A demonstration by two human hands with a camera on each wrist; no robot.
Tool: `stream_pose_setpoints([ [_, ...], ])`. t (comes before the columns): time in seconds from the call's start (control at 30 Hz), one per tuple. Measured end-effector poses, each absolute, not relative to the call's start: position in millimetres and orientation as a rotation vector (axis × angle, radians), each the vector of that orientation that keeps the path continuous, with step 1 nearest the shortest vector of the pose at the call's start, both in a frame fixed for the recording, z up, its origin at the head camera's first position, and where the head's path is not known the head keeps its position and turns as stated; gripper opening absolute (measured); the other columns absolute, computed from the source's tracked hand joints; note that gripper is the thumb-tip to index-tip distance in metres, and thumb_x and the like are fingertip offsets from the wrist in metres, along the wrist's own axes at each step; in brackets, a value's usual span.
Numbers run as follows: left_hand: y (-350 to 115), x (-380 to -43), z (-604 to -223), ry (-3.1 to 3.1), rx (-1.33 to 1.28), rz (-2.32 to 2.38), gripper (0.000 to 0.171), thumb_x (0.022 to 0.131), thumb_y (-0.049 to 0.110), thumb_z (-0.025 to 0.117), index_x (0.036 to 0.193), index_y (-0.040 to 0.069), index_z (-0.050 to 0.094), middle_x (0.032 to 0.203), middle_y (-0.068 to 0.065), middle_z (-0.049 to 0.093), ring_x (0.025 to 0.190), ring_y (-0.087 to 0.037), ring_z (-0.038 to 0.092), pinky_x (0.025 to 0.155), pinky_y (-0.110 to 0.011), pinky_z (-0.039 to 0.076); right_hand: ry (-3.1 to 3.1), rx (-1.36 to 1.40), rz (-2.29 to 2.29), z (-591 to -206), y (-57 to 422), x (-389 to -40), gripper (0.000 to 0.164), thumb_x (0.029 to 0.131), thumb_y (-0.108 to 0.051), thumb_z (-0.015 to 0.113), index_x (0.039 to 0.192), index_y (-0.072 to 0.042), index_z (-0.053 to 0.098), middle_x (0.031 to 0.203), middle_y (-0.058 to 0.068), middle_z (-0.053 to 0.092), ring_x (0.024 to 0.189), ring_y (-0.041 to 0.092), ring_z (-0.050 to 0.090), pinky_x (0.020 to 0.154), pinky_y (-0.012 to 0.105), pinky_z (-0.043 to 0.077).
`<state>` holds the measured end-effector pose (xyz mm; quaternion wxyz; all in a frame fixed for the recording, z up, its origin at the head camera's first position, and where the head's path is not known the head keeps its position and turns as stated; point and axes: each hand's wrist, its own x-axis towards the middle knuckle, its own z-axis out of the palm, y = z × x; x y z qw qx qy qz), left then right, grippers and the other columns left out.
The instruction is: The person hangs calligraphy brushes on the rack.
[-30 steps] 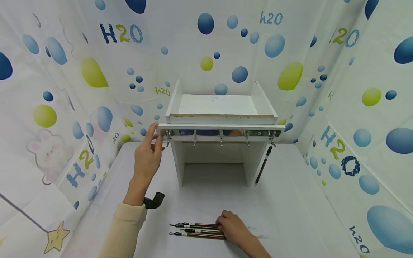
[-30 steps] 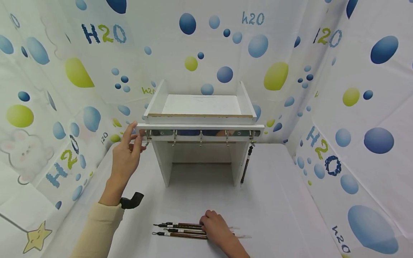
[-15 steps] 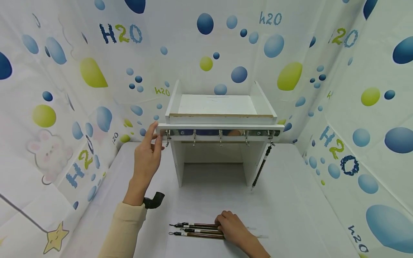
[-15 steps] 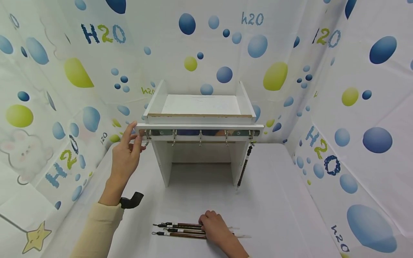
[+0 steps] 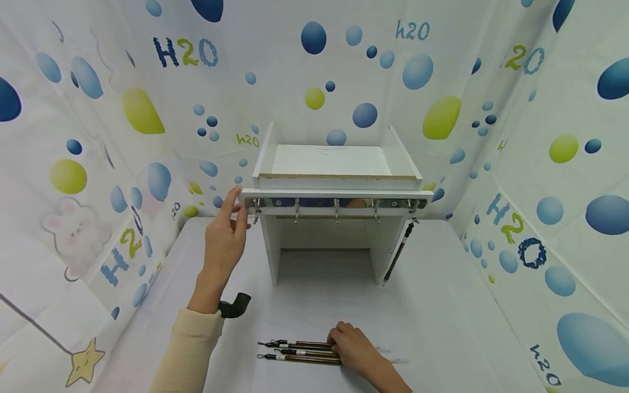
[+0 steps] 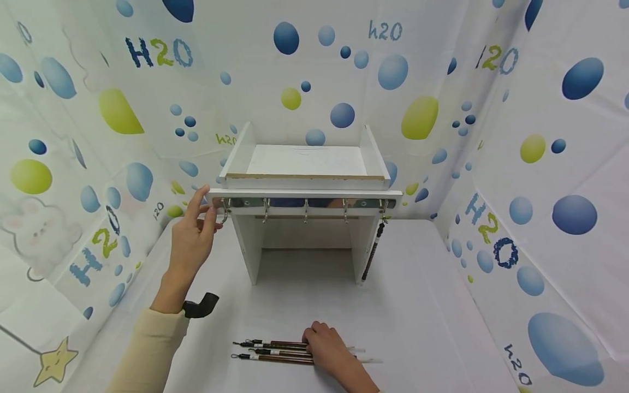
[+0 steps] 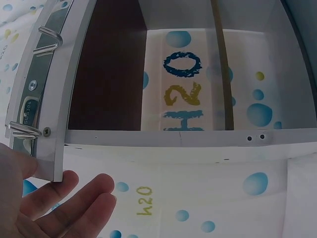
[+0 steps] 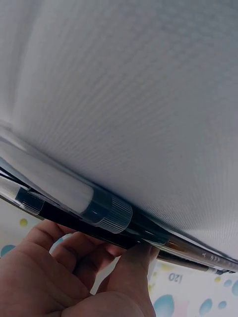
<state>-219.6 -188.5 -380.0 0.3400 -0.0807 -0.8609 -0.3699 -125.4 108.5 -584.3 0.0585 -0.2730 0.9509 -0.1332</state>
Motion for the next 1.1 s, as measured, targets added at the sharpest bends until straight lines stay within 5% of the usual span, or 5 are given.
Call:
stream_pose_setpoints([
  [1.1,-189,-221,-379,-2.243,-0.215,-0.984,0.048,0.106,0.025,0.05,0.153,0.029,0.04,0.12,-0.02,0.069,0.072,-0.03,0.074,0.051,-0.024,0.044,3.097,-0.904,-0.63,-526,124,-130,0.011,0.095,-0.01,0.067,0.106,-0.011,0.066,0.095,-0.003,0.067,0.087,0.011,0.062,0.076,0.028,0.053],
])
